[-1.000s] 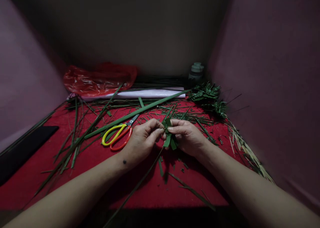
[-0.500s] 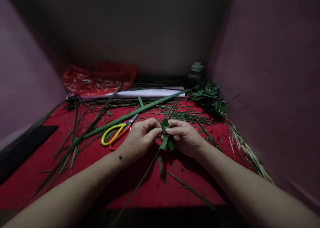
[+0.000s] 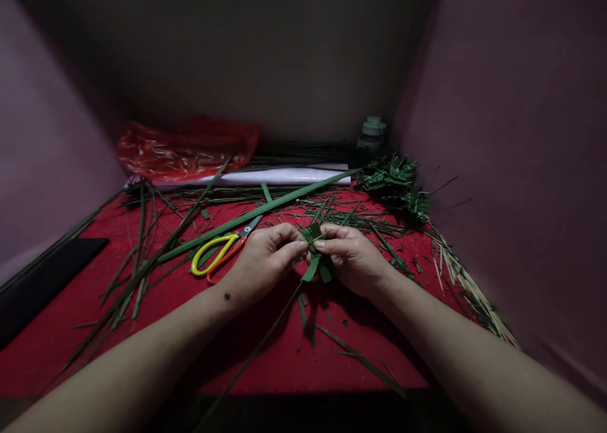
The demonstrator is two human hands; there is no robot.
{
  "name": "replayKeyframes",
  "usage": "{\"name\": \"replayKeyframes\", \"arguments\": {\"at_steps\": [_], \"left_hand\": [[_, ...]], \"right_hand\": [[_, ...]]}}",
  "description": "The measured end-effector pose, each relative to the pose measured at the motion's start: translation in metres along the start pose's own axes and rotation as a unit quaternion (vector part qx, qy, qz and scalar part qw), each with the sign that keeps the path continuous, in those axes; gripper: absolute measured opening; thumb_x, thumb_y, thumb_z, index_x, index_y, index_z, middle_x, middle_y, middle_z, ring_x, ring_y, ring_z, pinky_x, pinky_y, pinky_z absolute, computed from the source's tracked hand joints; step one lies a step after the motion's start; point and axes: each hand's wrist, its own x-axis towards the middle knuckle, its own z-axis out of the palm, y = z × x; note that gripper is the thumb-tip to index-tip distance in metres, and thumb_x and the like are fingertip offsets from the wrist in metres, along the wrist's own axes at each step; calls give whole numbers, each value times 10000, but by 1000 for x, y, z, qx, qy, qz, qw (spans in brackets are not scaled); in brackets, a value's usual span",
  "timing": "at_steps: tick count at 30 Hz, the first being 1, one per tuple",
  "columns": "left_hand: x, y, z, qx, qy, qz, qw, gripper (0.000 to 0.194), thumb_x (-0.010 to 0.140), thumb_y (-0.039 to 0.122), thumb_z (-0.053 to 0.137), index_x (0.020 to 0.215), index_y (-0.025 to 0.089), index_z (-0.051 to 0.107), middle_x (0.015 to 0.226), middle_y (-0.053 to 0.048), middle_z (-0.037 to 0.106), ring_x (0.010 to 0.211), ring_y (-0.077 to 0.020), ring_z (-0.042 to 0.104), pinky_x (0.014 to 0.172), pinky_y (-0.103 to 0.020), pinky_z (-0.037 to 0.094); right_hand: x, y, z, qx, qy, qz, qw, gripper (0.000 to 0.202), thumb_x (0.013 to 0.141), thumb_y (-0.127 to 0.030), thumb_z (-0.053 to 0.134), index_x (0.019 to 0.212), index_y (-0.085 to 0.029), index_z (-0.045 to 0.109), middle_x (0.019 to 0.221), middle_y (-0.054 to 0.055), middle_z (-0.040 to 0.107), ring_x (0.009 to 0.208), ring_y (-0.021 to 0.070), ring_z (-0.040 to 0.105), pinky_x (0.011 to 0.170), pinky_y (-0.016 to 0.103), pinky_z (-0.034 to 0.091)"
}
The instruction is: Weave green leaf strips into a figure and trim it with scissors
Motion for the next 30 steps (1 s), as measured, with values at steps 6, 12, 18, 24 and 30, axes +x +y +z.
{"name": "replayKeyframes", "arguments": {"at_steps": [6, 12, 18, 24, 30], "left_hand": [[0, -1, 1, 1, 14, -6, 1000, 175, 755, 264, 522, 634, 138, 544, 562, 23, 503, 533, -90, 444, 518, -213, 368], [1, -3, -2, 6, 6, -24, 1000, 213, 766, 305, 538, 636, 138, 562, 529, 27, 497, 487, -81, 437, 466, -199, 361], [0, 1, -7, 95, 144, 147, 974, 142, 756, 254, 588, 870, 174, 615, 835, -27, 557, 762, -129, 532, 663, -232, 436], [-4, 4, 2, 183, 83, 219, 955, 93, 759, 157, 563, 817, 181, 632, 973, -59, 512, 981, -168, 482, 846, -303, 409], [-1, 7, 5, 176, 59, 190, 964, 101, 760, 133, 538, 741, 181, 624, 1028, -64, 539, 1030, -192, 475, 873, -355, 401]], "right_hand": [[0, 0, 1, -10, 13, -6, 1000, 90, 627, -140, 633, 684, -142, 564, 594, -16, 584, 461, 90, 533, 445, 220, 480], [-1, 1, 1, -31, 22, -8, 999, 94, 620, -147, 626, 673, -151, 547, 538, -38, 557, 415, 89, 512, 411, 220, 455], [-2, 0, 1, -117, 20, -7, 993, 54, 659, -179, 588, 693, -162, 549, 512, -51, 518, 385, 83, 467, 382, 206, 375], [-6, 3, 6, -208, 3, -36, 977, 18, 694, -158, 543, 686, -162, 558, 536, -61, 498, 437, 57, 434, 429, 177, 338], [-7, 3, 9, -233, -13, -37, 972, 134, 682, -95, 469, 730, -162, 575, 515, -58, 513, 405, 62, 449, 408, 176, 344]]}}
